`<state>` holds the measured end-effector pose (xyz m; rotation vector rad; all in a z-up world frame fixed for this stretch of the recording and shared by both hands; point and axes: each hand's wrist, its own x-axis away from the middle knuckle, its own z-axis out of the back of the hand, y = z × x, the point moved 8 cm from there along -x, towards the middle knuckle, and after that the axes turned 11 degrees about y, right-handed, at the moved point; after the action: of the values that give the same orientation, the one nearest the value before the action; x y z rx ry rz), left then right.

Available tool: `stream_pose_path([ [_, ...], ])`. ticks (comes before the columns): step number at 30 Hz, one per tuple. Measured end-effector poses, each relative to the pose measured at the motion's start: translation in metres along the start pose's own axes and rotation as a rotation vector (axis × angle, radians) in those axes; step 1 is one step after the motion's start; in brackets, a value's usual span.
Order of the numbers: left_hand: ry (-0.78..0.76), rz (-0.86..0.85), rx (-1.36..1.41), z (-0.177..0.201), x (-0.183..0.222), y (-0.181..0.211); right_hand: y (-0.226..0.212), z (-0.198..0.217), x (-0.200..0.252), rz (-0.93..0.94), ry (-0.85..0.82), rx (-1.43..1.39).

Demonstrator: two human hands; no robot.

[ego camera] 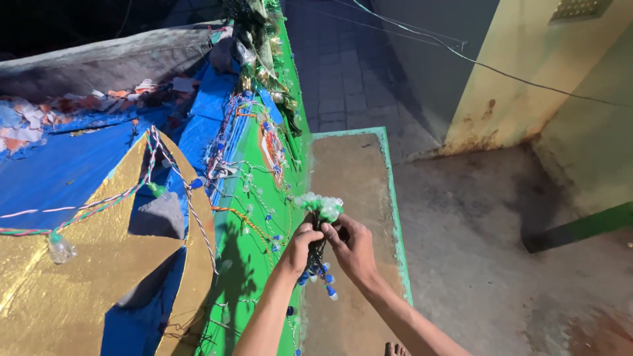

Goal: The person attaches clusters of string lights to a decorated green and blue frame with a gold star and crescent, tying the light strands in place by hand and arranging the bulbs along the structure.

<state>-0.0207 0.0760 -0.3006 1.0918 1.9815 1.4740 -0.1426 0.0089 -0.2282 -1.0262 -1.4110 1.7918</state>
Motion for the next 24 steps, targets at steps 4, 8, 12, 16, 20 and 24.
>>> stream_pose_path([
  [4,-0.094,-0.134,-0.109,-0.017,0.01,0.029,0.018,-0.007,-0.017,0.023,-0.084,-0.129],
  [8,-0.025,-0.088,-0.305,-0.013,0.002,0.027,0.008,-0.012,-0.029,0.028,-0.217,-0.208],
  [12,-0.069,-0.266,-0.348,-0.012,-0.008,0.036,-0.015,-0.008,-0.024,-0.047,-0.274,-0.168],
  [16,-0.045,-0.262,-0.367,0.009,-0.015,0.037,-0.008,0.013,-0.001,-0.042,0.038,-0.345],
  [20,-0.058,-0.143,-0.356,0.013,-0.013,0.045,0.049,-0.012,0.065,-0.104,-0.052,-0.253],
  [24,-0.067,-0.177,-0.373,0.007,-0.014,0.063,0.053,-0.056,0.117,-0.155,-0.376,-0.131],
])
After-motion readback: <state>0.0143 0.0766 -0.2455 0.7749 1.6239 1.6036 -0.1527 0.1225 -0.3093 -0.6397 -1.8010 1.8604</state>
